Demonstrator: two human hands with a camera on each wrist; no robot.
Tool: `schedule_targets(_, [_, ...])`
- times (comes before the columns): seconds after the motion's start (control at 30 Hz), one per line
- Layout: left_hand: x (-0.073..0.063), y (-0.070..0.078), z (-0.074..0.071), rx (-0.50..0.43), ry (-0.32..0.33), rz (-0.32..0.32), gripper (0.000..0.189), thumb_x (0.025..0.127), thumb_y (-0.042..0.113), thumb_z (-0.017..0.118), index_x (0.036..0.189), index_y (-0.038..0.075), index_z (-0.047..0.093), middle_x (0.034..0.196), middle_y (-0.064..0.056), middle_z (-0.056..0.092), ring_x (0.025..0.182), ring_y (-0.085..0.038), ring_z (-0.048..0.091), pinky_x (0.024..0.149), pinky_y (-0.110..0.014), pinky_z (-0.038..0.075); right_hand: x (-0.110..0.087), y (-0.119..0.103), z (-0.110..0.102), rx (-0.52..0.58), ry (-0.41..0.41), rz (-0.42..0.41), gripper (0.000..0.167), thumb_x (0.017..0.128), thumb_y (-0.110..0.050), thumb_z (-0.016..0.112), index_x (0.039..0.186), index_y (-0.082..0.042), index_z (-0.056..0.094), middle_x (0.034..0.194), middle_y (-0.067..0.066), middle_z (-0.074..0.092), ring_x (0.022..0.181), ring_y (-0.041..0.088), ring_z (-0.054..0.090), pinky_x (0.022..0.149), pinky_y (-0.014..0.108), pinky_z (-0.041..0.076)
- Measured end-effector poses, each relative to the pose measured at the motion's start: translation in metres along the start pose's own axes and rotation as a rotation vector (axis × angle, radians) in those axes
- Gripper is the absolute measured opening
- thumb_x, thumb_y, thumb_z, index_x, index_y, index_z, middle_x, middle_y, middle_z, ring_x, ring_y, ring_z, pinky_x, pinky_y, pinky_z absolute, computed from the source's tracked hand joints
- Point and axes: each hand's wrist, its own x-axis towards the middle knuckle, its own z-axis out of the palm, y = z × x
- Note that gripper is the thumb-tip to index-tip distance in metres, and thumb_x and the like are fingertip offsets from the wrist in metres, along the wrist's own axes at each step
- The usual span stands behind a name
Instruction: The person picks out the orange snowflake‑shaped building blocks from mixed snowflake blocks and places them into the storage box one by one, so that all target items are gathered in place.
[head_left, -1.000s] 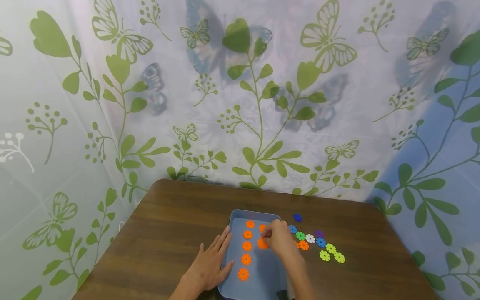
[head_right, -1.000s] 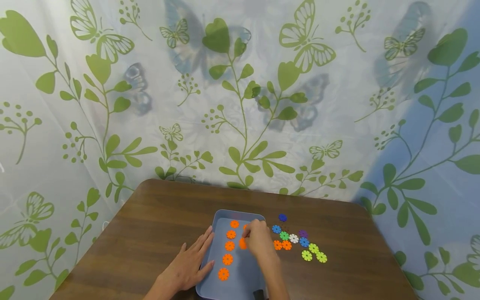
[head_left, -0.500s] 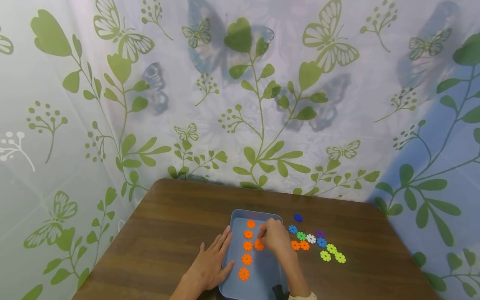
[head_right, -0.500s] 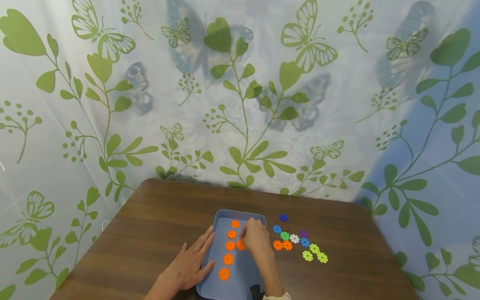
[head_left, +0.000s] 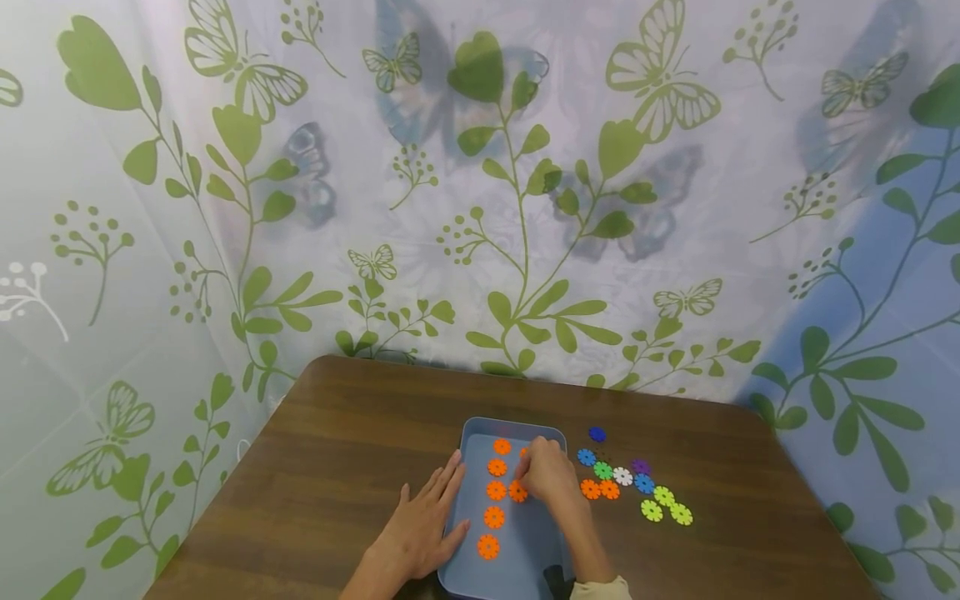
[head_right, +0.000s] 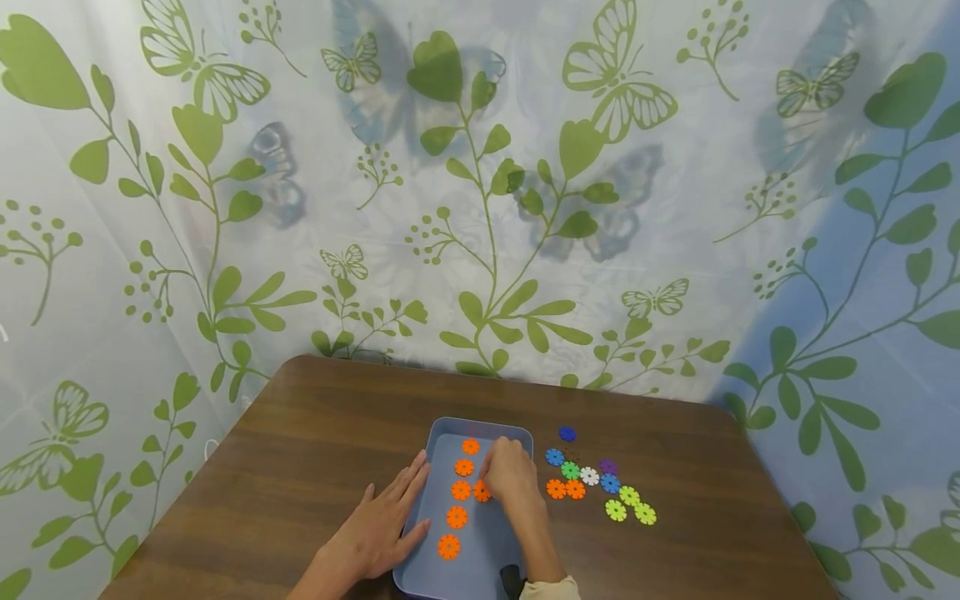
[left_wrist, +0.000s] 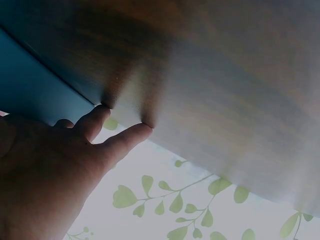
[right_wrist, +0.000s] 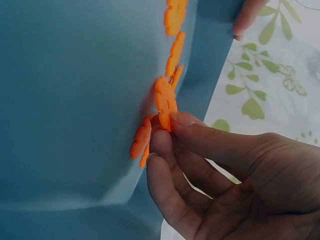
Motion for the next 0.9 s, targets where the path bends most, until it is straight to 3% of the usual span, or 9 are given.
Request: schedule_targets(0.9, [0.0016, 0.0019, -0.0019, -0.006, -0.013, -0.018, 0.078, 0.11, 0.043, 0.057, 0.17, 0.005, 0.027, 0.181, -0.01, 0.018, 0.154, -0.044, 0.042, 0.105, -0.086, 0.036, 0.0025, 0.0075, 0.0046, 0.009, 0.015, 0.082, 0.027, 0.071, 0.008, 0.094, 0.063, -0.005, 0.072, 0.069, 0.004, 0.065, 0.06, 0.02, 0.06, 0.059, 0.037, 0.06])
